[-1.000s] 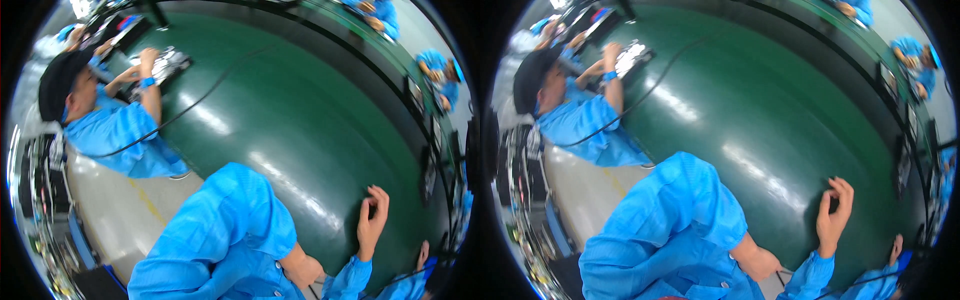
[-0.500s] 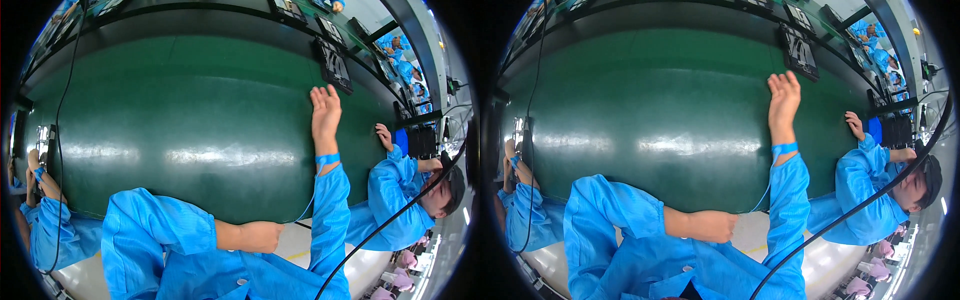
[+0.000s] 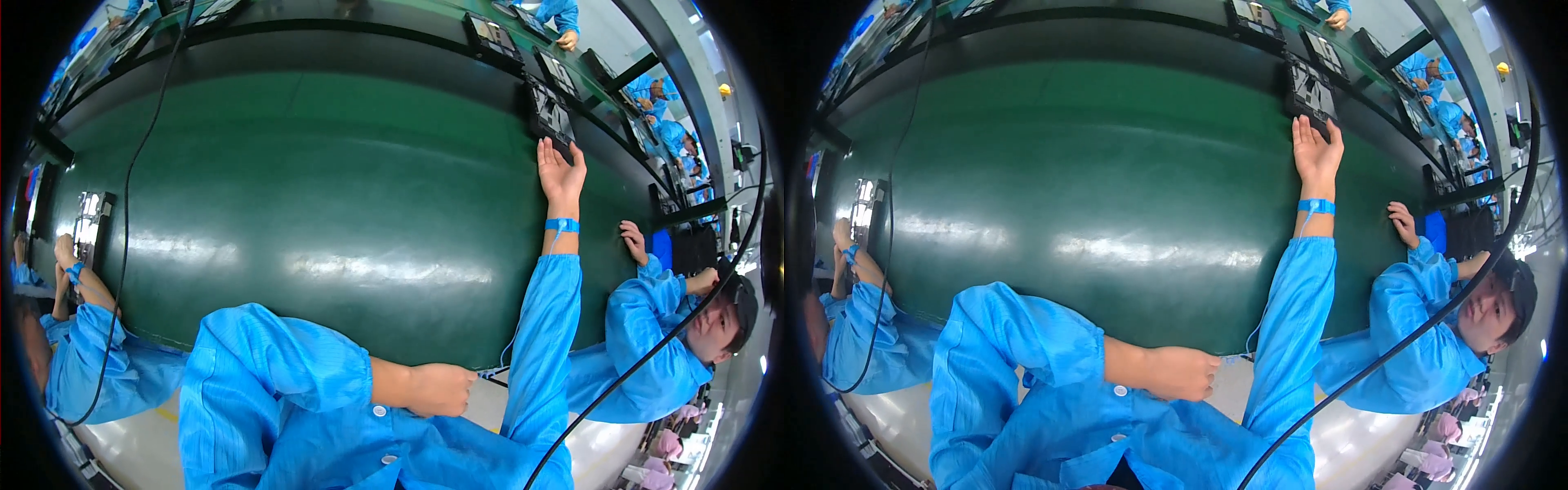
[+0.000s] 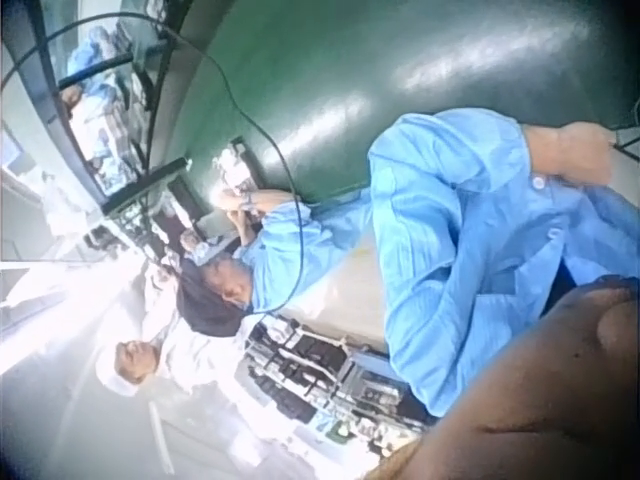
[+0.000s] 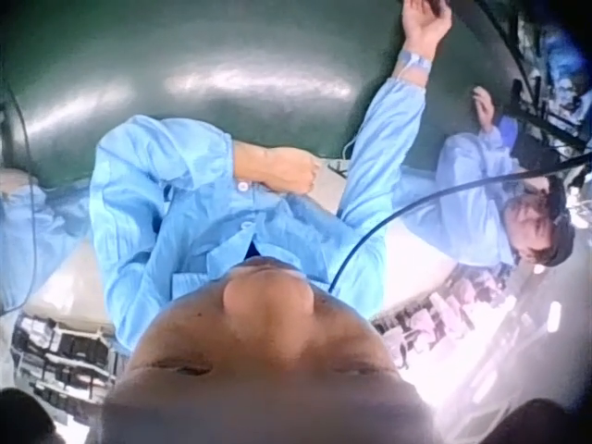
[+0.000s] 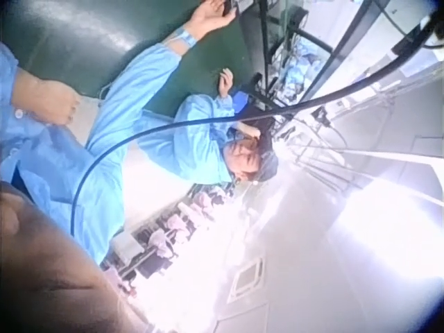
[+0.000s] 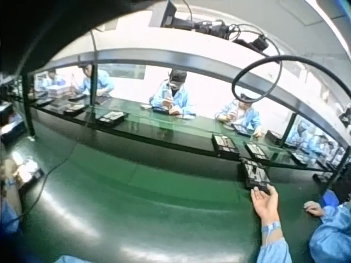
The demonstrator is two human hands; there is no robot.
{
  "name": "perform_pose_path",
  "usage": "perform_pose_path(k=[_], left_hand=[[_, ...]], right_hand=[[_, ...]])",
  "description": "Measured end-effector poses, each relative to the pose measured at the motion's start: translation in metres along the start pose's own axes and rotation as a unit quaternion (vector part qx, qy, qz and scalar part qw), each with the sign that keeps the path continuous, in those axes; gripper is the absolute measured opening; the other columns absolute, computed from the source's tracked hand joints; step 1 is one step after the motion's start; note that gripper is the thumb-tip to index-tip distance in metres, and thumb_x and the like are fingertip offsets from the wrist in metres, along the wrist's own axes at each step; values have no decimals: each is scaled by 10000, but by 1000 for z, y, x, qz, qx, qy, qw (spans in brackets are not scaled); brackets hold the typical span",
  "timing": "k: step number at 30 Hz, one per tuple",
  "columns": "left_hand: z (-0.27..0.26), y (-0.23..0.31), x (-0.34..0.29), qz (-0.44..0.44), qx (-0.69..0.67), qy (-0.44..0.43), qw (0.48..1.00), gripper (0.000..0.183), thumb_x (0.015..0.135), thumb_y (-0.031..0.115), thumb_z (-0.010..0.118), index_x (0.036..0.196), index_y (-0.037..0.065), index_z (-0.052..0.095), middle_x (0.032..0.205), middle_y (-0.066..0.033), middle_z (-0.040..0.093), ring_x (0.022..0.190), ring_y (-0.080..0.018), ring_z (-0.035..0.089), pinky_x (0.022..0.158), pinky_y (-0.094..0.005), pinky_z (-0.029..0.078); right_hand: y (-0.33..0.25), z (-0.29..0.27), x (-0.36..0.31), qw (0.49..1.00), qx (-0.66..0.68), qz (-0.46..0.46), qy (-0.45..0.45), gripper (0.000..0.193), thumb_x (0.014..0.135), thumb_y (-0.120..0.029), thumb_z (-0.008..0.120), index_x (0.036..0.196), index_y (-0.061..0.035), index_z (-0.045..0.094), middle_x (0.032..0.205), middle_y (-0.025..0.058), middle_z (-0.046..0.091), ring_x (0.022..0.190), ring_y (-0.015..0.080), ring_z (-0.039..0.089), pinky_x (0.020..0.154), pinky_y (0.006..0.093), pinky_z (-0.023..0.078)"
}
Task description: The person assembles electronic devices on an assembly line by taking a chassis from the conveyor, connecting and pressing internal cables and components into place by hand, and setting the unit onto the upper conveyor rack.
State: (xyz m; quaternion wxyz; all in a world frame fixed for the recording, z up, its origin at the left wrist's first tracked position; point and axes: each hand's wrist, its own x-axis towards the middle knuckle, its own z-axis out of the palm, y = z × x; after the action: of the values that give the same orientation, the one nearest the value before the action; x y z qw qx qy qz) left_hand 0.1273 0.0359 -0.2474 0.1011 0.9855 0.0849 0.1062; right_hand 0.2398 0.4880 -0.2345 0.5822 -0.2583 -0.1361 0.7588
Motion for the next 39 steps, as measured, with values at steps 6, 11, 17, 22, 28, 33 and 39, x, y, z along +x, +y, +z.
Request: perform_pose_path(k=[6, 11, 17, 22, 28, 33, 39], left_hand=[[6, -6, 4, -13, -102, 126, 987, 184, 868, 244, 715, 908, 65, 709, 882, -88, 719, 937, -285, 695, 901, -411, 500], [-17, -16, -17, -59, -97, 283, 952, 207, 860, 246, 724, 925, 59, 665, 877, -96, 672, 938, -288, 658, 829, -429, 487], [-44, -45, -76, -164, -4, 485, 859, 135, 835, 185, 686, 919, 81, 706, 792, -74, 559, 752, -293, 557, 671, -434, 434], [-86, -50, -156, -299, 123, 587, 742, 42, 791, 74, 667, 779, 86, 628, 719, -76, 533, 661, -292, 511, 647, -440, 432], [-91, -79, -186, -561, -5, 542, 626, 80, 954, 116, 611, 942, 51, 655, 714, -127, 630, 615, -336, 600, 616, -497, 471], [-89, -83, -189, -579, 4, 419, 700, 180, 986, 127, 625, 1160, 88, 650, 786, -177, 734, 723, -431, 711, 683, -566, 528], [-92, -82, -189, -549, -50, 388, 738, 99, 967, 52, 596, 1042, 62, 532, 804, -207, 699, 731, -493, 666, 666, -595, 487]], right_hand=[[4, 13, -9, 997, -59, 31, 37, 408, 1049, -296, 764, 1137, 25, 528, 1065, 177, 605, 886, 272, 615, 963, 450, 608], [72, 14, -75, 981, -163, 95, -33, 399, 1107, -371, 735, 924, -54, 576, 771, 62, 570, 754, 218, 592, 755, 391, 551], [73, 2, -250, 924, -193, 304, -132, 601, 1173, -558, 542, 754, -132, 482, 721, -8, 427, 694, 140, 460, 651, 285, 400], [47, -20, -382, 868, -306, 379, -93, 313, 1148, -352, 630, 1027, -67, 676, 894, 37, 668, 670, 148, 613, 606, 318, 510], [28, 32, -417, 610, -469, 555, -315, 373, 1131, -222, 670, 1427, 3, 704, 1234, 129, 773, 970, 146, 721, 918, 346, 602], [34, 37, -350, 704, -630, -19, -326, 343, 1151, -159, 613, 1448, 1, 677, 1376, 136, 715, 1249, 213, 681, 1100, 371, 540], [100, 1, -269, 764, -587, -66, -260, 607, 1174, -172, 486, 1717, 41, 317, 1752, 232, 377, 1652, 329, 339, 1357, 438, 251]])
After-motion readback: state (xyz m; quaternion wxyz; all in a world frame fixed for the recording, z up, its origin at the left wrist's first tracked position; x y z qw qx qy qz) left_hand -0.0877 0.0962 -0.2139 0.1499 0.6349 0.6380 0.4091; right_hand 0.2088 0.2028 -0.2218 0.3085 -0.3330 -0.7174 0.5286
